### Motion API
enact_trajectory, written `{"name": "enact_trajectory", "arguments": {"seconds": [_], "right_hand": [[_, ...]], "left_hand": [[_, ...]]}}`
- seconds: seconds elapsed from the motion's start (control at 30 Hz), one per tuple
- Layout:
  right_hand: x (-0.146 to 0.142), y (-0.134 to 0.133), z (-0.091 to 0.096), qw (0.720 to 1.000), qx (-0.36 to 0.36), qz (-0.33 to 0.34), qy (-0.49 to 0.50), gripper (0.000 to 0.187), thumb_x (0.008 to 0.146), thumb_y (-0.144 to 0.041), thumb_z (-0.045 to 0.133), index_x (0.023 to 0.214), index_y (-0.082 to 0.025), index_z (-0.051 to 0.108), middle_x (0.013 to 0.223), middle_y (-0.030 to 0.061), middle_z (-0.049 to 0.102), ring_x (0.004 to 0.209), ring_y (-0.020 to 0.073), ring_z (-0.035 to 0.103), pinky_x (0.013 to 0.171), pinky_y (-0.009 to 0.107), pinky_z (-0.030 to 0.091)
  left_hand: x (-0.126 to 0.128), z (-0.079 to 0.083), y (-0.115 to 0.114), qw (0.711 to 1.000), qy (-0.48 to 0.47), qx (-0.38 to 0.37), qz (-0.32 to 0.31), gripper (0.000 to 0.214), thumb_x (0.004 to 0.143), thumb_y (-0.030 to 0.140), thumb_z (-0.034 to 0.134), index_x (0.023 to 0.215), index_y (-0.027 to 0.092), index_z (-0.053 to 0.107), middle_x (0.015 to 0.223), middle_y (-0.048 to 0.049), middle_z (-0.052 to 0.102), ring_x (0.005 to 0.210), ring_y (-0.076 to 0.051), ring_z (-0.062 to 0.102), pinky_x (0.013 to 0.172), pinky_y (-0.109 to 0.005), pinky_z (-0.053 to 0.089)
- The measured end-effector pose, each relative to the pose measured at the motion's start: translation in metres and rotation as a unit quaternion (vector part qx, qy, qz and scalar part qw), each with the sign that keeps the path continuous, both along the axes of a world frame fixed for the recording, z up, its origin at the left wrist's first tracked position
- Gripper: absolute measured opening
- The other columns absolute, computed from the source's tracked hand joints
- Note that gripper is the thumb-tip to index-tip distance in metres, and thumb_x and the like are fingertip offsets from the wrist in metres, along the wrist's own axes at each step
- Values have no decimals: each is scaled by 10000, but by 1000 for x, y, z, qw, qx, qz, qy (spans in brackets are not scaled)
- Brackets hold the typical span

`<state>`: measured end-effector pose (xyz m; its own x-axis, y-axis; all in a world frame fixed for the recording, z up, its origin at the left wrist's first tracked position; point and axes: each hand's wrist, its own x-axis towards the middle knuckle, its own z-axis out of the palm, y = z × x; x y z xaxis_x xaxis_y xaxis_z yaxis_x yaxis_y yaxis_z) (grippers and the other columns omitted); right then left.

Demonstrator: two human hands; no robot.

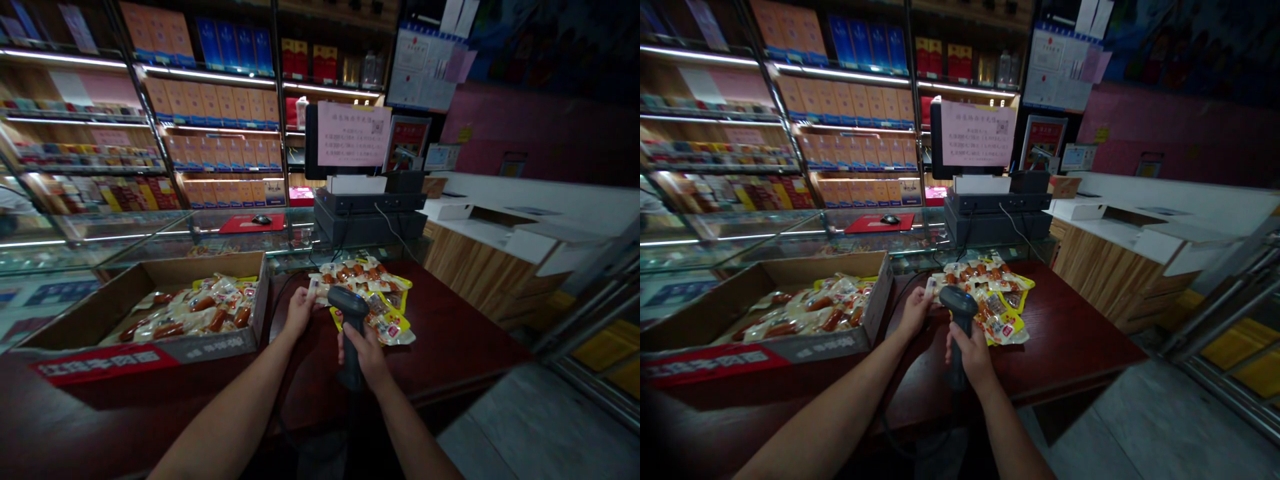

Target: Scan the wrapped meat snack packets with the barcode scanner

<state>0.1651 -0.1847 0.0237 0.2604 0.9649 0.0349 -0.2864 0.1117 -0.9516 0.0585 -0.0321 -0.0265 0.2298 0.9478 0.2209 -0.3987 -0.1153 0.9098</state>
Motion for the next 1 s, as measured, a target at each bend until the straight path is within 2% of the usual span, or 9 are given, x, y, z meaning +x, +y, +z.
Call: {"name": "enact_trajectory", "arguments": {"seconds": [0.1, 0.27, 0.43, 0.6, 0.7, 0.8, 0.9, 1.0], "right_hand": [[0, 0, -1, 1000, 0, -1, 5, 397, 640, -533, 678, 759, -184, 531, 480, -62, 540, 329, 93, 488, 323, 206, 433], [0, -1, -4, 1000, 7, 4, 10, 384, 667, -516, 669, 798, -183, 527, 486, -65, 543, 331, 92, 488, 326, 205, 441], [1, -1, -7, 1000, 11, 2, 5, 380, 673, -512, 668, 807, -183, 532, 487, -63, 546, 331, 99, 496, 321, 210, 440], [-2, -1, -5, 1000, 2, 1, 9, 421, 638, -524, 689, 826, -180, 534, 473, -63, 552, 325, 100, 489, 315, 212, 438], [-5, -1, 0, 1000, -6, 8, 9, 449, 621, -530, 698, 847, -176, 537, 477, -61, 557, 323, 99, 489, 313, 211, 439], [-11, 3, 8, 1000, -3, 27, 3, 461, 624, -530, 695, 871, -172, 542, 480, -62, 558, 326, 98, 495, 316, 209, 440], [-19, 9, 16, 998, 10, 60, -2, 453, 638, -520, 688, 890, -173, 543, 482, -65, 559, 328, 99, 495, 319, 212, 444], [-33, 15, 25, 994, 19, 104, -8, 422, 678, -495, 664, 926, -176, 543, 505, -63, 572, 344, 97, 505, 337, 211, 454]], "left_hand": [[-1, 0, 0, 1000, 23, 1, 14, 365, 641, 433, 667, 717, 181, 414, 721, 21, 585, 650, -113, 589, 643, -283, 521], [-1, 3, 1, 994, 99, 7, 53, 245, 674, 342, 627, 742, 174, 462, 760, -1, 579, 675, -124, 584, 625, -279, 524], [-2, 4, 0, 995, 93, -1, 48, 224, 689, 331, 619, 746, 175, 469, 737, 9, 561, 666, -124, 584, 622, -282, 528], [-2, 8, 0, 995, 72, -12, 64, 300, 642, 382, 662, 720, 170, 465, 681, 18, 579, 609, -118, 588, 588, -275, 526], [-4, 25, -2, 997, 19, -27, 65, 364, 599, 417, 698, 671, 177, 435, 643, 25, 573, 588, -116, 588, 571, -276, 531], [-15, 51, -5, 998, 2, -23, 50, 331, 599, 366, 713, 656, 180, 445, 654, 15, 582, 606, -123, 593, 570, -279, 536], [-43, 76, -8, 998, 0, -12, 60, 257, 631, 290, 690, 665, 179, 461, 675, -2, 598, 617, -131, 594, 565, -291, 539], [-85, 92, -9, 992, -13, -4, 123, 227, 649, 239, 661, 681, 180, 444, 665, 18, 577, 589, -107, 579, 563, -267, 535]]}}
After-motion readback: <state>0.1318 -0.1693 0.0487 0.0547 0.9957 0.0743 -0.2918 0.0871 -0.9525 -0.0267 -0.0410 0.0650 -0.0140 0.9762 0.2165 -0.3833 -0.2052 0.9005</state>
